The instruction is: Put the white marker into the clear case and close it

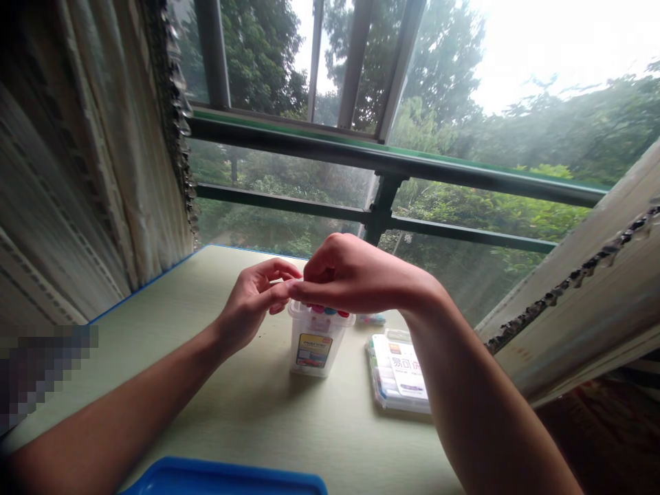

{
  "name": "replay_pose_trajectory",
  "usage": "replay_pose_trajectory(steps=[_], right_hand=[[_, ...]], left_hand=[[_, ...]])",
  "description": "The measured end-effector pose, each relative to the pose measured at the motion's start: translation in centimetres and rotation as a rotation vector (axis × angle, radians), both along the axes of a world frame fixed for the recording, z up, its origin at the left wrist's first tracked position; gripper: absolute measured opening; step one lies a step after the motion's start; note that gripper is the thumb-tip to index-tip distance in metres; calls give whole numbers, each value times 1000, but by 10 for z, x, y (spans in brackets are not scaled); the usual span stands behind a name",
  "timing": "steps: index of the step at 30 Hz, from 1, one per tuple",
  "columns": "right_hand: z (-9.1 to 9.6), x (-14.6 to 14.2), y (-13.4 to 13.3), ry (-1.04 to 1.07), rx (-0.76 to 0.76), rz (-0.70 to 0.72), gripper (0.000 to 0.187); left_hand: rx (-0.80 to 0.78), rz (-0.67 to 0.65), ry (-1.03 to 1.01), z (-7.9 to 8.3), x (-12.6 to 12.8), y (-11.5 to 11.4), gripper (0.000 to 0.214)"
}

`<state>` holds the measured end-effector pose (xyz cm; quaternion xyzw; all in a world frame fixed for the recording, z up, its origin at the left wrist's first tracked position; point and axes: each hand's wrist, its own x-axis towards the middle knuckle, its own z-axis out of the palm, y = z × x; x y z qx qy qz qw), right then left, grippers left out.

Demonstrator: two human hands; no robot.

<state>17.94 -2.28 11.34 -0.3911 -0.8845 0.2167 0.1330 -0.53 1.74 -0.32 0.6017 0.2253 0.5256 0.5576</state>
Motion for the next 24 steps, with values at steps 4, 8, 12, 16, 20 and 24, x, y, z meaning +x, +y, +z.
replay_pose_trajectory(steps=[4,8,12,16,20,24], right_hand=[[0,0,0,10,-9,-3,46],[0,-1,0,1,-9,-5,47],[0,-1,0,15,-22,-11,47],[1,-1,0,19,-22,-15,47],[2,-1,-2,45,-38,-28,41],[1,-1,-2,49,-48,-40,39]], left_hand=[[-1,0,2,1,0,0,28],[0,5,11,1,-1,-1,30],[4,3,13,1,-1,0,30],[13,-4,7,0,-1,0,29],[19,-14,1,0,-1,0,28],[15,-14,0,0,-1,-1,29]])
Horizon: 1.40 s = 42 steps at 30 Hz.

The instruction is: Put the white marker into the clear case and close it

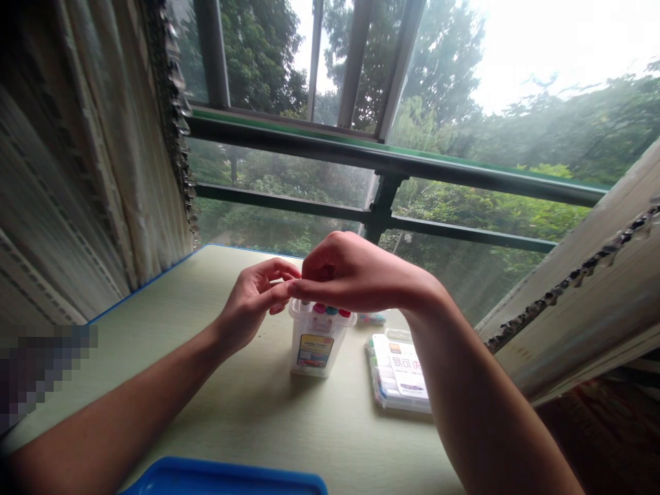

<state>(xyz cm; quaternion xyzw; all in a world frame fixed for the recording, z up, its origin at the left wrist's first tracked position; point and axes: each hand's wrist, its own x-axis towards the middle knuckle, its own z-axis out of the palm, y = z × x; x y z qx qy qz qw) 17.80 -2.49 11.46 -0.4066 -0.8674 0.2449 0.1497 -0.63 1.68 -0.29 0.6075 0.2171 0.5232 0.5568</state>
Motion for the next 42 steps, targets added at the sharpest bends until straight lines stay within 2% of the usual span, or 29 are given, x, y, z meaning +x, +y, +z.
replay_pose_trajectory(steps=[9,14,18,22,25,28,30,34,37,42], right_hand=[[-3,4,2,147,135,-1,37],[-7,8,0,251,251,-64,43],[-13,11,-7,398,373,-165,42],[-35,19,-13,639,515,-291,36],[-62,29,-14,915,518,-399,32],[-88,38,-12,1064,517,-490,33],[-101,40,-10,1055,524,-523,34],[-120,42,-6,868,563,-520,45],[-129,40,-4,756,547,-472,52],[-136,37,-1,715,498,-448,56]], left_hand=[[7,4,-3,-1,0,0,28],[-4,19,-38,-1,0,1,21],[-26,54,-87,-1,0,3,19],[-40,124,-74,0,2,3,20],[-36,148,-53,0,3,1,18],[-38,150,-54,-1,4,0,16],[-36,150,-58,-2,4,1,17],[0,155,-3,-3,3,2,25],[23,147,57,-3,2,3,28],[27,154,88,-5,3,3,25]])
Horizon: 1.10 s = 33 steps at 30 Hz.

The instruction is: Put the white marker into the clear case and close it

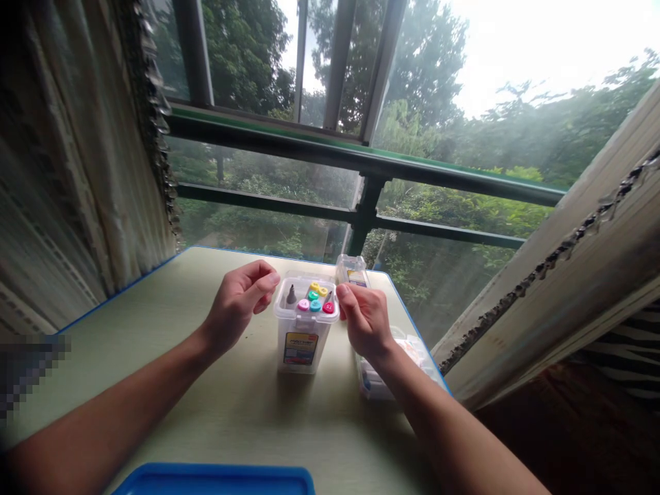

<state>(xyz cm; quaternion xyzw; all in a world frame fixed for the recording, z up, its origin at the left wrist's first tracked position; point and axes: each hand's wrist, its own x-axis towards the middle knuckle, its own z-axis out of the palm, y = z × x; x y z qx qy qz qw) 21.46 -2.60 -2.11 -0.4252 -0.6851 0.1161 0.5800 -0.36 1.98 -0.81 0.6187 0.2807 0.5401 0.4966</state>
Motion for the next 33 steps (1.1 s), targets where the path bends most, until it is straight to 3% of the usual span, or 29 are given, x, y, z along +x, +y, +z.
replay_pose_trajectory(steps=[17,33], right_hand=[[-6,-2,0,48,-123,19,62],[-5,-1,1,53,-151,13,66]], left_hand=[[16,-81,46,-2,3,-2,34],[15,-50,60,0,3,-4,39]])
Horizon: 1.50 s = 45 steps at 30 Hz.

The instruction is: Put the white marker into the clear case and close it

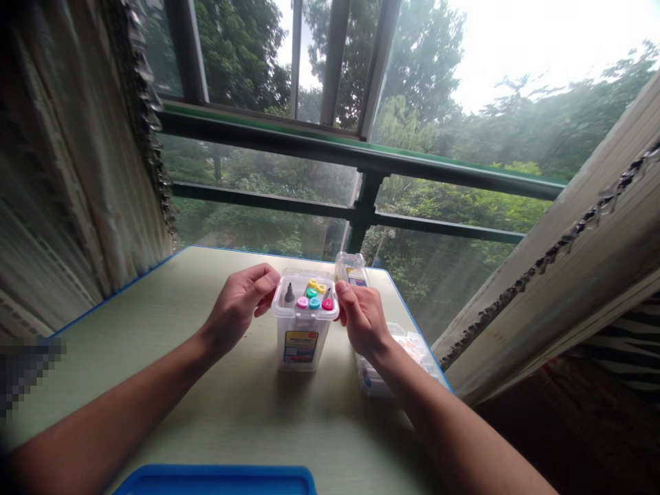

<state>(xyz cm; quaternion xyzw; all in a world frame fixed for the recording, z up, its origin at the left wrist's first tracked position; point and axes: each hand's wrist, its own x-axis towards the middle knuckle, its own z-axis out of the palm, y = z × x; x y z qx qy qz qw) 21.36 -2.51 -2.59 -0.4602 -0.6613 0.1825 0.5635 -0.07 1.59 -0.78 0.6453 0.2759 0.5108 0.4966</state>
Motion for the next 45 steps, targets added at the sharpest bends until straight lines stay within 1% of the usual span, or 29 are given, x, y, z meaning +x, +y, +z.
replay_pose_trajectory(steps=[7,13,18,25,32,35,38,42,45], right_hand=[[5,-4,-1,31,-70,-13,72],[11,-7,-1,68,-137,17,71],[11,-6,-1,59,-121,15,66],[12,-8,-3,50,-102,27,53],[14,-11,-4,86,-82,25,51],[13,-12,-4,105,-83,56,55],[11,-13,-5,155,-106,119,61],[10,-14,-7,242,-139,191,69],[8,-13,-7,249,-139,219,77]], left_hand=[[-46,52,40,-5,-2,6,46],[-57,51,55,-5,-1,6,44],[-84,59,10,-2,1,3,42],[-100,42,-87,-1,1,2,48],[-82,61,-128,0,1,1,49],[-74,73,-141,2,2,0,52],[-64,68,-141,4,1,-2,56],[-31,57,-136,7,1,-3,55],[-11,48,-141,7,1,-3,53]])
